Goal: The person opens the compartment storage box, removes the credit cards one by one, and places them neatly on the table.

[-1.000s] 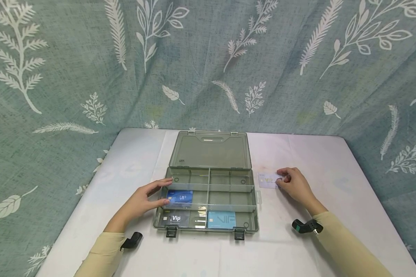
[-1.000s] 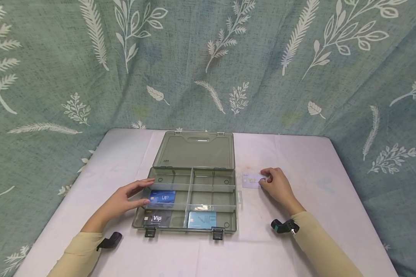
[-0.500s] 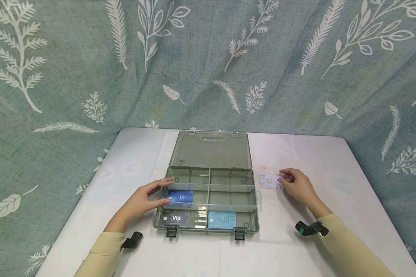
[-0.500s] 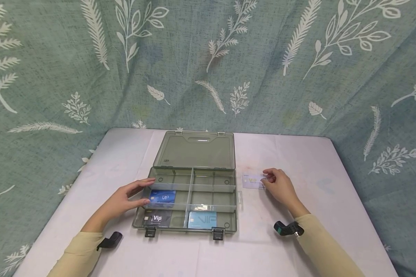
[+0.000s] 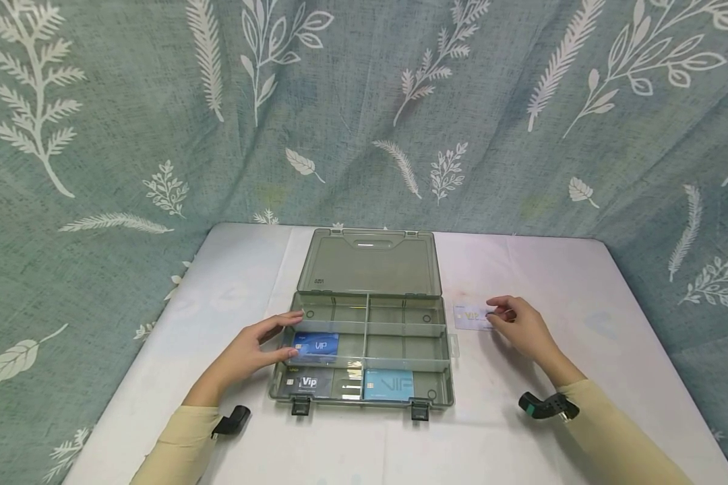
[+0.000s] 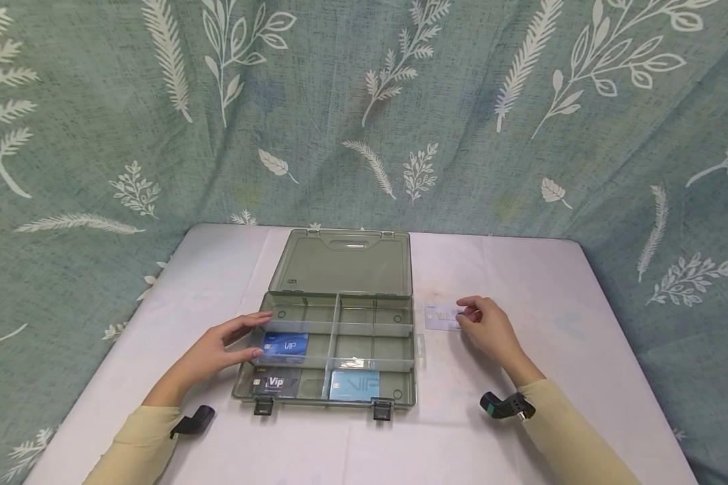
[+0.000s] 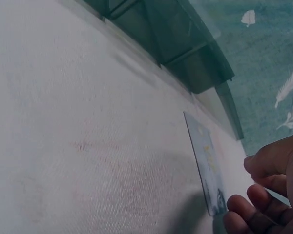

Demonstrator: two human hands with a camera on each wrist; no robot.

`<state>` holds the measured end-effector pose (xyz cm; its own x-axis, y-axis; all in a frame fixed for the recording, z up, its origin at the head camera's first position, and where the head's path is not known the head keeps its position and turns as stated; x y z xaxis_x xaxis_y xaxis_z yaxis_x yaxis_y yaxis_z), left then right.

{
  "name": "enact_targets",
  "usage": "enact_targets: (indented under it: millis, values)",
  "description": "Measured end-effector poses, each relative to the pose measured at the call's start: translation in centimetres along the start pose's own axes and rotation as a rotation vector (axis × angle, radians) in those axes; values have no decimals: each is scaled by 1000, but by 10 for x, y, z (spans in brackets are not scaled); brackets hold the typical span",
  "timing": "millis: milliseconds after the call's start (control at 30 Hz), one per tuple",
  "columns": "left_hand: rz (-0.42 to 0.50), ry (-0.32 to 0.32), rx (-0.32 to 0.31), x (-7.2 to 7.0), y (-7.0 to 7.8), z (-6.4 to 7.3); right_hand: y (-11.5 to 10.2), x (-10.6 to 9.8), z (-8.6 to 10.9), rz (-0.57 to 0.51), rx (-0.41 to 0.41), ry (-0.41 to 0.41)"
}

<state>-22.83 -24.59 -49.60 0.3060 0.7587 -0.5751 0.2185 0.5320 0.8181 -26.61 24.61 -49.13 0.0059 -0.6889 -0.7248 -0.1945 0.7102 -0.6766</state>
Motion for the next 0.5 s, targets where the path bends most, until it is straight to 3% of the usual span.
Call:
enact_targets:
  millis: [500]
  values:
    - [5, -1, -1, 0, 3, 0, -29, 5, 8, -85, -73, -67]
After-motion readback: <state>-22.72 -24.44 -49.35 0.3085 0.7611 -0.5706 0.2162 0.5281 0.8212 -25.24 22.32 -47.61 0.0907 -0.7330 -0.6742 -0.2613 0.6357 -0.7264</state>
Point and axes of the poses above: each hand's wrist, its own z-axis away from the middle knuckle, its own x-axis out of the palm, y = z × x, the point moved 8 cm from there along -z, towards the middle knuckle, and after that the axes turned 7 degrees about -x, right-handed, at the moved point
